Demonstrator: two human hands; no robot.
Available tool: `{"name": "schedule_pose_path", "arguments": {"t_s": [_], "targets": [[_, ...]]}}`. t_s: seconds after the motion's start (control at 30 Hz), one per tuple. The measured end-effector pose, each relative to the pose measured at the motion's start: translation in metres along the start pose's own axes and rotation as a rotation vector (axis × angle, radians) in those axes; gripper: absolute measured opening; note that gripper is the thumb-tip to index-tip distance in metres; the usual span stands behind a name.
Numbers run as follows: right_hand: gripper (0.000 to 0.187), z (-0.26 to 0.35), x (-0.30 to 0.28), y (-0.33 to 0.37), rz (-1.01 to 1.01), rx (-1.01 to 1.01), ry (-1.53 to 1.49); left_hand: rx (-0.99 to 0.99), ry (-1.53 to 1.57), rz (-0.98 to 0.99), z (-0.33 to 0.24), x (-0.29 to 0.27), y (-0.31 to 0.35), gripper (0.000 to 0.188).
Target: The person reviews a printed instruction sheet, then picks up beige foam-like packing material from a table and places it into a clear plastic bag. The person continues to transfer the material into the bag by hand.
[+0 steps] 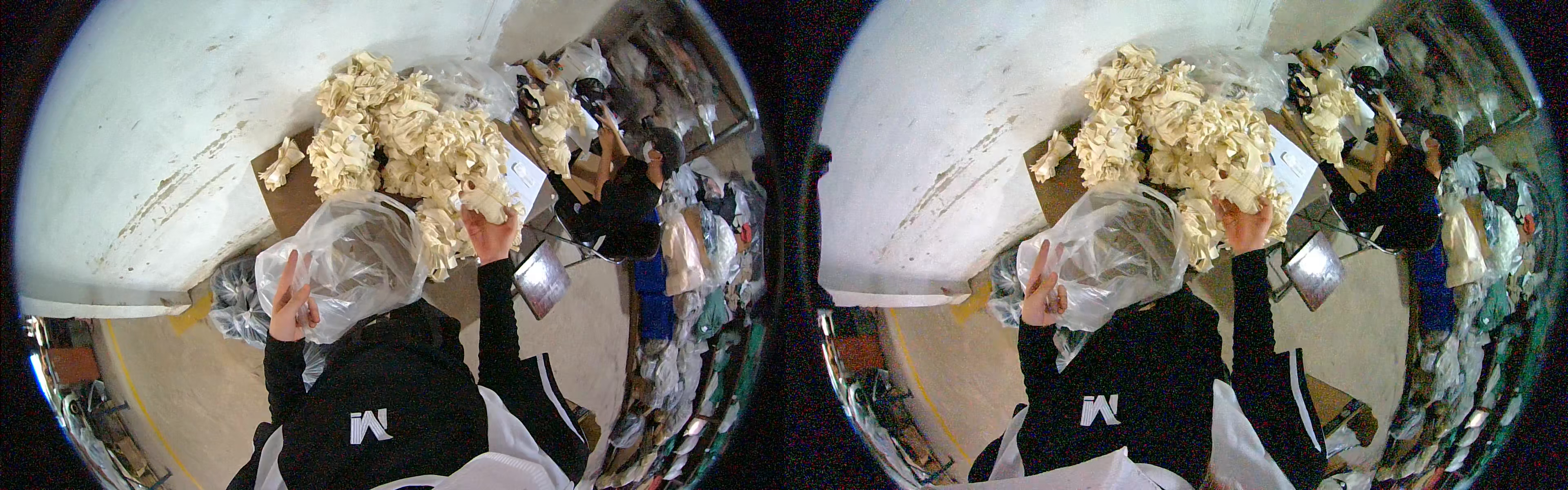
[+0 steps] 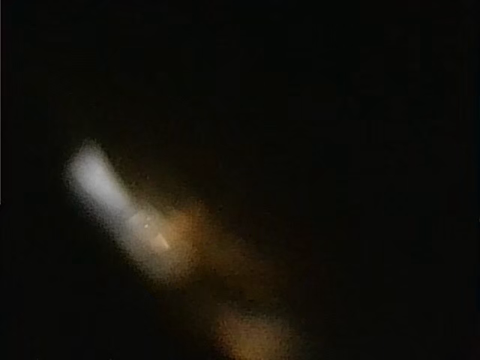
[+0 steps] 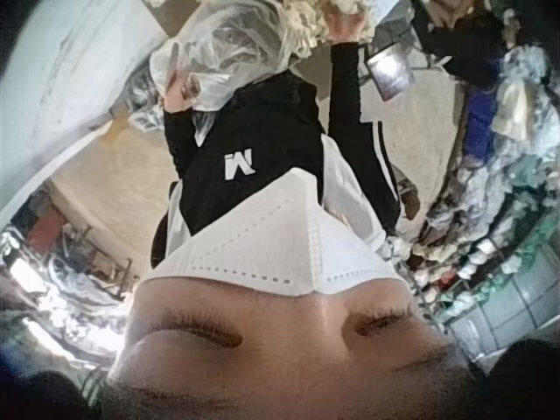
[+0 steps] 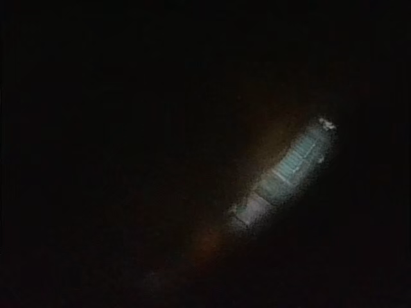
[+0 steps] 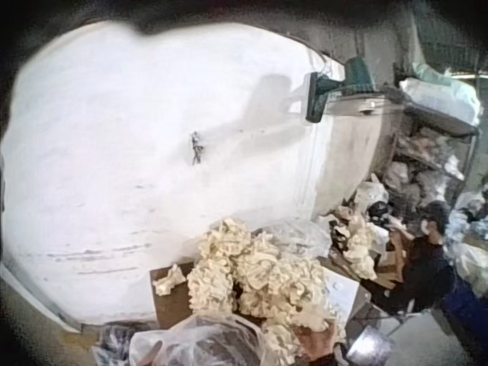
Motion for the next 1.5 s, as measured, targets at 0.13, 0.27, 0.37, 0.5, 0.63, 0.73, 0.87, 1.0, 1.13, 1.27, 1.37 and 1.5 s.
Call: {"name": "schedule_pose_path", "arguments": {"t_s": [0.13,0.27,0.37,0.5,0.63,0.73,0.87,1.0,1.13,1.27,1.37,1.5], "targets": [[0.051,-0.013,0.014,0.019,0.19,0.168,-0.463,-0.05,0.029,0.017,0.003,0.01,-0.011,0.06],[0.053,-0.023,0.034,0.029,0.401,0.288,-0.544,-0.074,0.053,0.074,0.003,0.025,-0.023,0.061],[0.06,-0.029,0.033,0.034,0.393,0.315,-0.474,-0.076,0.059,0.133,-0.003,0.053,-0.028,0.062],[0.055,-0.031,0.007,0.033,0.002,0.252,-0.123,-0.065,0.047,0.161,-0.012,0.083,-0.033,0.064],[0.056,-0.028,0.019,0.039,0.112,0.263,0.213,-0.057,0.028,0.165,-0.006,0.098,-0.036,0.064],[0.057,-0.034,0.042,0.038,0.476,0.376,0.083,-0.042,0.004,0.151,-0.002,0.105,-0.039,0.064],[0.051,-0.039,0.052,0.027,0.739,0.481,-0.067,-0.021,0.084,0.104,-0.001,0.104,-0.045,0.07],[0.05,-0.048,0.068,0.023,0.272,0.554,0.109,0.041,0.053,0.096,0.006,0.097,-0.052,0.072],[0.052,-0.062,0.097,0.031,0.466,0.553,0.39,0.377,-0.373,0.022,0.027,0.101,-0.065,0.068],[0.053,-0.068,0.126,0.035,0.462,0.532,0.659,0.555,-0.807,-0.141,0.025,0.106,-0.072,0.056],[0.049,-0.069,0.146,0.038,0.503,0.569,0.693,0.398,-0.617,-0.287,0.032,0.078,-0.079,0.048],[0.052,-0.073,0.168,0.041,0.604,0.511,0.844,0.238,-0.215,-0.38,0.056,0.045,-0.083,0.041]]}}
Point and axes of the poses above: each hand's wrist, its own y-axis away from the middle knuckle, its own x-axis out of the palm, z = x × y, the point moved 7 cm from there along -y, towards the middle knuckle, and after that the axes turned 13 degrees about y, right-handed, at the moved point
